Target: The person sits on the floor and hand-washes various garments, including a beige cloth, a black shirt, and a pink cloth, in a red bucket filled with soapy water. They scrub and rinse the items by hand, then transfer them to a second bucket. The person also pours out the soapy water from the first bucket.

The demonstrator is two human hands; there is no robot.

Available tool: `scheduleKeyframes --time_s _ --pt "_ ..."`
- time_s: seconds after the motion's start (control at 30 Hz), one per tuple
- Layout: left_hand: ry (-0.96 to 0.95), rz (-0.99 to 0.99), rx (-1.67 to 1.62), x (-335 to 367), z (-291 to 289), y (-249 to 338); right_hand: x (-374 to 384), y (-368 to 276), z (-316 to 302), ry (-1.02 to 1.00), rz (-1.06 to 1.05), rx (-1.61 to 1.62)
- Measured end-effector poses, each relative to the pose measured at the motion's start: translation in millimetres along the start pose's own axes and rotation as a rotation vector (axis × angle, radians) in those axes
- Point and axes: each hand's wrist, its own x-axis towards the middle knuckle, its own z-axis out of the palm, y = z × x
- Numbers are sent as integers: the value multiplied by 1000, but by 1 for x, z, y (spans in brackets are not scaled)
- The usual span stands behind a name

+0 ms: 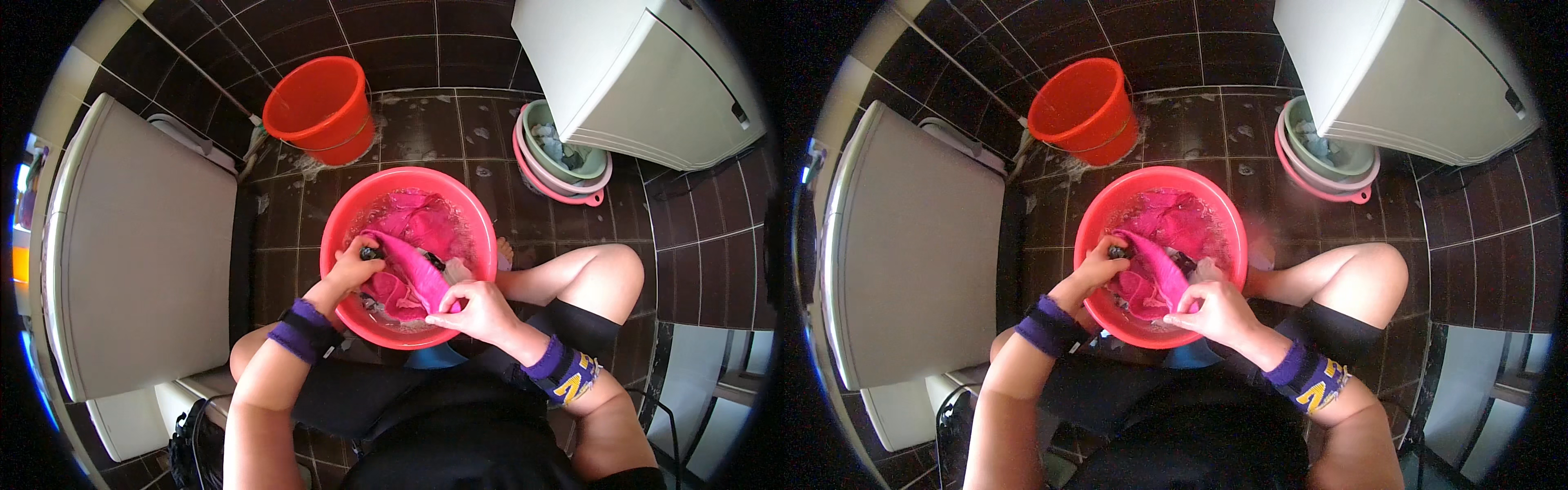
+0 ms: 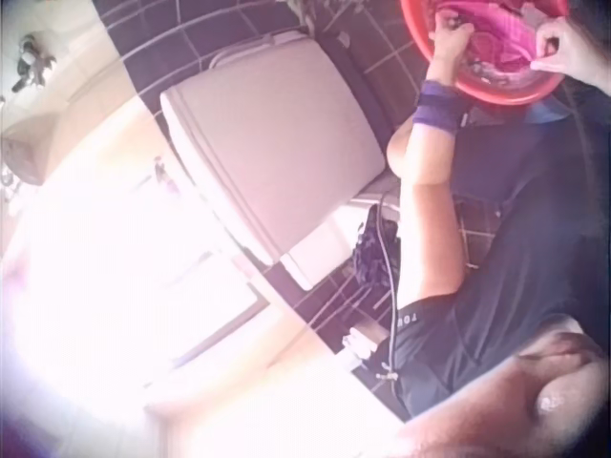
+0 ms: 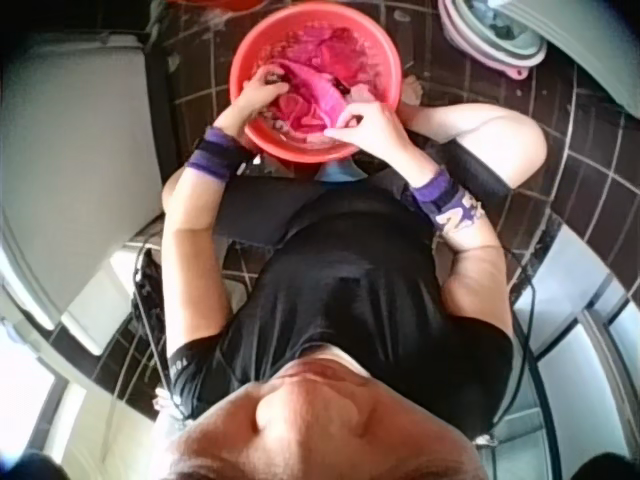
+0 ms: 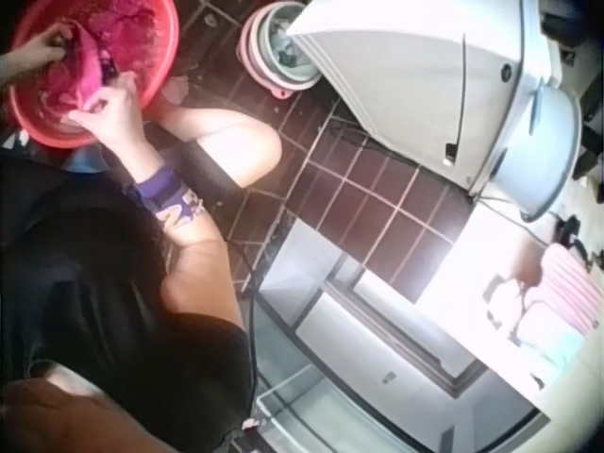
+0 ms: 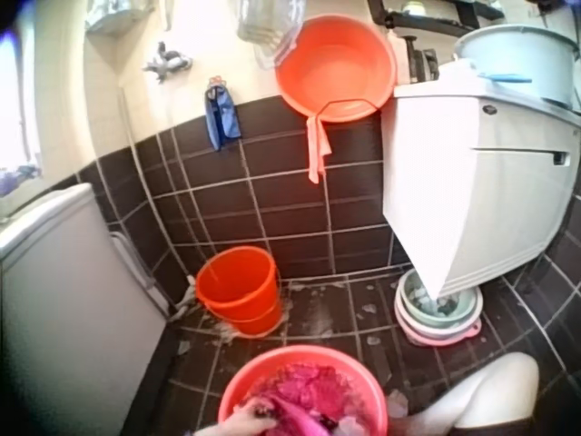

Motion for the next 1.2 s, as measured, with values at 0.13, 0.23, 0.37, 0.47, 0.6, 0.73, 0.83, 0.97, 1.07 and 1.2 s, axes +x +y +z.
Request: scheduleKeyframes --time_s 0.13,0.23,0.37,0.47,0.6,0.73,0.83,0.97,1.07,1.2 --pt "-37 38 -387 -21 -17 -20 8 4 -11 66 140 320" --pt "-80 17 -586 -44 -39 -5 17 -6 -26 66 139 509" --pt "-7 220 -720 -90 -66 52 34 -51 -60 143 -93 377" --pt "89 421 -702 -119 -91 86 44 -101 -86 149 -171 349" --pt "155 592 -721 -153 -106 127 43 -149 -121 201 -276 329" --pt "148 717 -713 -175 -111 150 34 -179 -136 238 -245 464" --pt "211 660 -609 -161 -105 133 48 -147 -129 230 -248 413" --pt "379 478 -102 -103 -76 80 70 -74 -100 235 -191 47" --pt "397 530 348 -59 -47 31 82 -27 -59 133 -84 -272" --pt "30 307 766 -26 -15 19 97 23 -8 -199 84 -484"
